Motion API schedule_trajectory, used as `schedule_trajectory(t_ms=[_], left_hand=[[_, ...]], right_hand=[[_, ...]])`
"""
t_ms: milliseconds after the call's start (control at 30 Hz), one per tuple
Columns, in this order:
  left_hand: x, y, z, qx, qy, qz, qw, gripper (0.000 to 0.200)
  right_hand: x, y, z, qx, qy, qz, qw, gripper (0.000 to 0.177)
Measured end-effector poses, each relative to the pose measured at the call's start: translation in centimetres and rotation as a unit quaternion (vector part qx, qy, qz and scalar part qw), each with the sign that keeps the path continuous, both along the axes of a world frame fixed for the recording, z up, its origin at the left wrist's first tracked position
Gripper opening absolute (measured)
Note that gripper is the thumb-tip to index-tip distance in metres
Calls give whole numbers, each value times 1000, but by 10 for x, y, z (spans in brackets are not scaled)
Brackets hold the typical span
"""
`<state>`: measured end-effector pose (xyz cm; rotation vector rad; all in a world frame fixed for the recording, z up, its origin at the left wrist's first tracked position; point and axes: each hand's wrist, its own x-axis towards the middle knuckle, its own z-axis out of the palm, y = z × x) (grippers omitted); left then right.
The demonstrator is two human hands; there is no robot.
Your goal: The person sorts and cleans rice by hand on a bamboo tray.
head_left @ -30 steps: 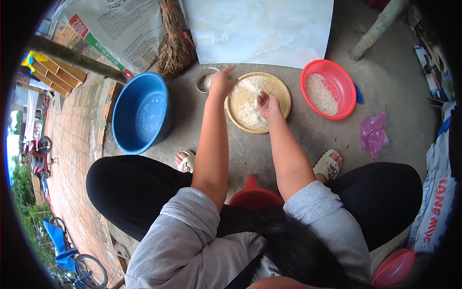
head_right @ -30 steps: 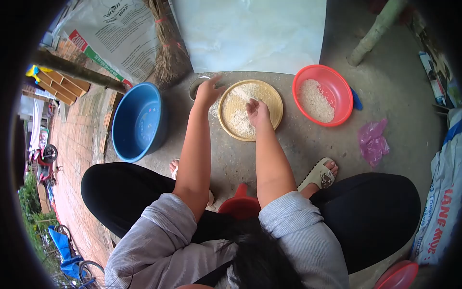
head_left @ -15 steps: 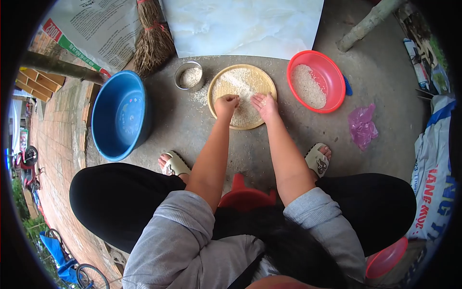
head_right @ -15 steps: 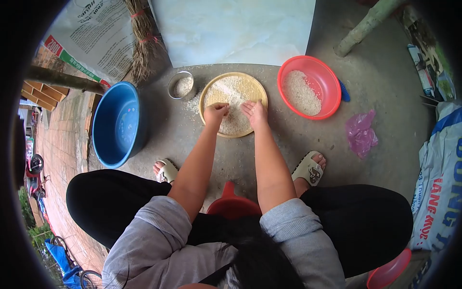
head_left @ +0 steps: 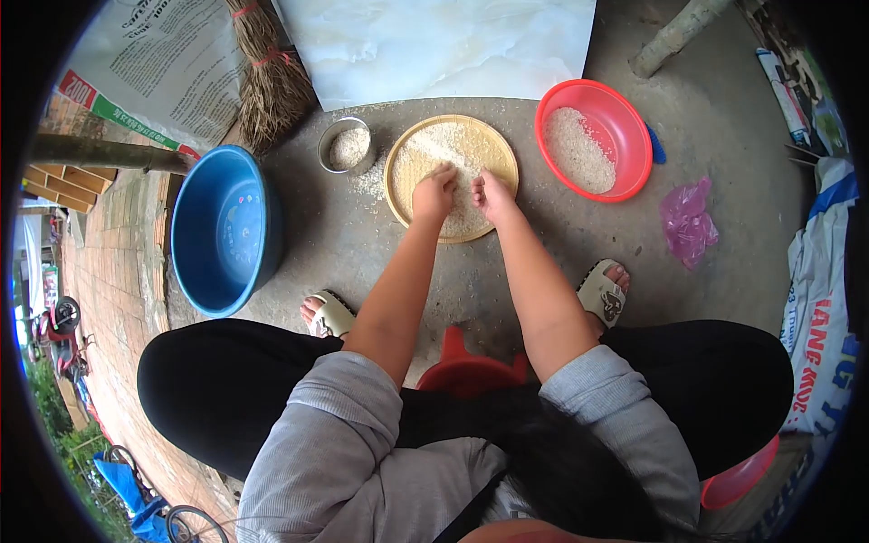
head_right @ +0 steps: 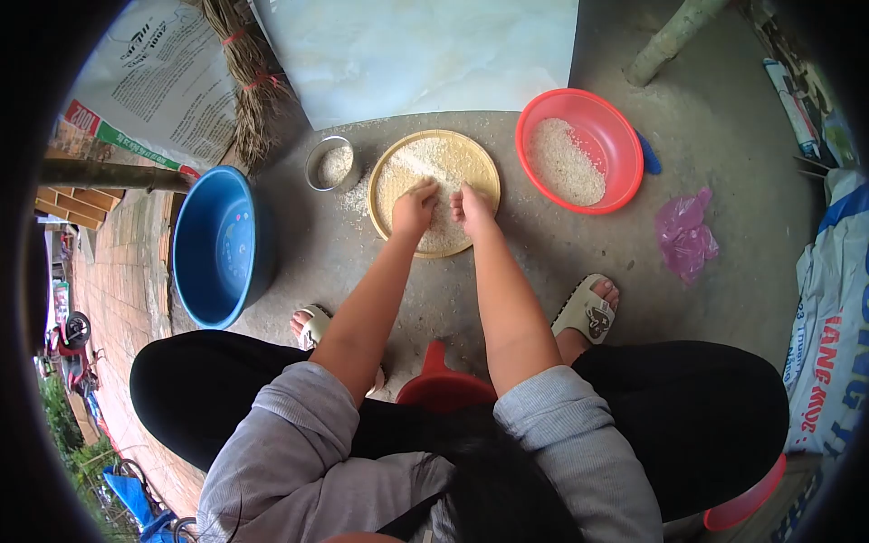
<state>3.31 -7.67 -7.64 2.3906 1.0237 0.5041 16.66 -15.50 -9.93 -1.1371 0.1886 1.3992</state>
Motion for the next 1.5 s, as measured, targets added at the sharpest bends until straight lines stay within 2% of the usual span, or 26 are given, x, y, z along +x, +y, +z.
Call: schedule_trajectory(t_ms=[67, 133, 233, 267, 300, 367, 400, 433, 500, 567, 633, 667, 767, 833, 900, 933, 967, 1033, 1067, 1100, 1167, 1233, 1300, 1367, 1433, 1500], left_hand=[[-1, -6, 2, -45, -33, 24, 998, 25], [4, -8, 24, -318, -65, 224, 919, 12], [4, 26, 34, -569, -318, 133, 747, 30], [4, 37, 44, -599, -297, 77, 740, 36], [5, 45, 59, -599, -296, 77, 739, 36], [8, 59, 79, -476, -80, -75, 872, 37], [8, 66, 76, -317, -14, -85, 945, 41], [10, 66, 71, -318, -13, -85, 944, 41], [14, 62, 61, -136, 43, -2, 990, 42], [13, 40, 36, -64, -60, -74, 993, 33], [12, 4, 15, -80, -41, 43, 995, 22], [11, 2, 12, -82, -42, 41, 995, 22], [1, 8, 19, -289, -91, 199, 932, 17], [-3, 33, 22, -483, -314, 182, 797, 21], [-2, 50, 53, -528, -311, 134, 779, 24], [-4, 60, 70, -567, -247, 52, 784, 30], [-1, 63, 89, -566, -247, 52, 785, 30], [3, 66, 113, -468, -120, -53, 874, 37], [1, 76, 102, -328, -7, -47, 943, 48], [-2, 75, 95, -328, -6, -46, 944, 48], [-3, 70, 80, -8, 107, 93, 990, 56], [-1, 47, 61, 3, 21, 109, 994, 55], [0, 14, 49, 3, 21, 71, 997, 49], [-13, -2, 25, -47, 17, -27, 998, 38], [-21, -3, 17, -18, -62, -14, 998, 23], [-30, 7, 16, -177, -58, 149, 971, 16]], right_hand=[[-3, 2, 2, -17, 0, -17, 1000, 37], [-7, 5, 11, -11, 1, -42, 999, 38], [-11, 11, 15, 19, 4, -50, 999, 40], [-13, 13, 18, 32, 39, -64, 997, 38], [-13, 14, 17, 32, 39, -64, 997, 38], [-11, 16, 9, 74, 89, -120, 986, 31], [-7, 16, 4, 72, 89, -121, 986, 31], [-2, 13, -1, 64, 122, -125, 982, 28], [-2, 10, -10, 54, 158, -130, 977, 26], [0, 8, -12, 4, 81, -108, 991, 26], [-2, 6, -4, -3, 78, -109, 991, 27], [-3, 6, 2, -10, 78, -108, 991, 29], [-3, 6, 6, -9, 90, -114, 989, 34], [-6, 7, 14, 12, 92, -115, 989, 36], [-9, 7, 26, 25, 69, -97, 993, 35], [-10, 8, 29, 25, 70, -97, 993, 35], [-10, 8, 30, 32, 79, -110, 990, 35], [-9, 8, 29, 39, 89, -126, 987, 34], [-9, 9, 29, 42, 102, -127, 986, 34], [-8, 10, 28, 45, 115, -128, 984, 34], [-5, 8, 10, 55, 118, -180, 975, 32], [-4, 7, 9, 66, 119, -230, 964, 32], [-7, 1, 22, 32, 56, -251, 966, 32], [-4, 1, 21, 49, 62, -245, 966, 34], [-4, 1, 24, 44, 27, -233, 971, 35], [-3, 3, 25, 35, 28, -232, 972, 36]])
